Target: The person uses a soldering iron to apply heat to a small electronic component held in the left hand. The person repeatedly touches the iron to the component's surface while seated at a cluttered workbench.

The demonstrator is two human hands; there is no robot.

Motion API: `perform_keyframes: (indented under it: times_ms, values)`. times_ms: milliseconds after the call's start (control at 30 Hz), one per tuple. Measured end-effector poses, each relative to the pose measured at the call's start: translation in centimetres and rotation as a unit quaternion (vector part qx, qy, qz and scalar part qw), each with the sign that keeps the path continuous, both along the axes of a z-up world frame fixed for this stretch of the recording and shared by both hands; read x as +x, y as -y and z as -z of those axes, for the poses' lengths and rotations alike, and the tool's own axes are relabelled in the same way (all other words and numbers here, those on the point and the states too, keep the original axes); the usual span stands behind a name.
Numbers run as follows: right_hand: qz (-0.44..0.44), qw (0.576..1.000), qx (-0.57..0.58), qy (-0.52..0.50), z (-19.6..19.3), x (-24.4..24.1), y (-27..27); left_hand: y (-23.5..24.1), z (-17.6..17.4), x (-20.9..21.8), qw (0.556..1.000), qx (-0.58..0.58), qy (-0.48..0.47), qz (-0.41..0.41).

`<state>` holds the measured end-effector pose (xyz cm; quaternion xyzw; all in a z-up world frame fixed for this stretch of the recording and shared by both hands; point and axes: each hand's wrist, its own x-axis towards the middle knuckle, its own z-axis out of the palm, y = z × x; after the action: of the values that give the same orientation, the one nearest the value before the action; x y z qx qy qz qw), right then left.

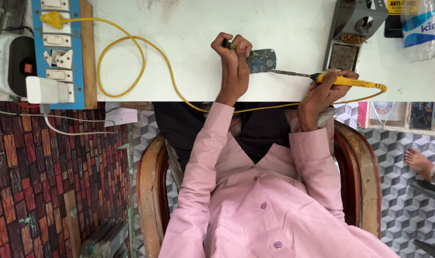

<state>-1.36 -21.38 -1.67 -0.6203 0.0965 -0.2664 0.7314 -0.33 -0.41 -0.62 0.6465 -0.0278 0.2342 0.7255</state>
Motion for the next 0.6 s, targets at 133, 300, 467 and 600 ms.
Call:
perform_keyframes:
  times_ms: [133,300,467,600]
  values:
    - [-0.020,1.000,0.024,0.005,-0.5,0.0,0.0,0.1,0.2,0.0,1.000,0.009,-0.002,-0.005]
    - [-0.009,0.999,0.031,-0.011,-0.6,-0.1,-0.1,-0.1,0.3,0.1,1.000,0.003,0.007,-0.010]
    - [-0.030,0.999,0.016,0.010,0.0,0.0,0.2,-0.2,0.1,0.2,1.000,0.010,0.008,-0.019]
    - [-0.012,1.000,0.009,-0.019,0.6,-0.1,0.5,-0.1,0.1,0.1,1.000,0.012,-0.001,-0.020]
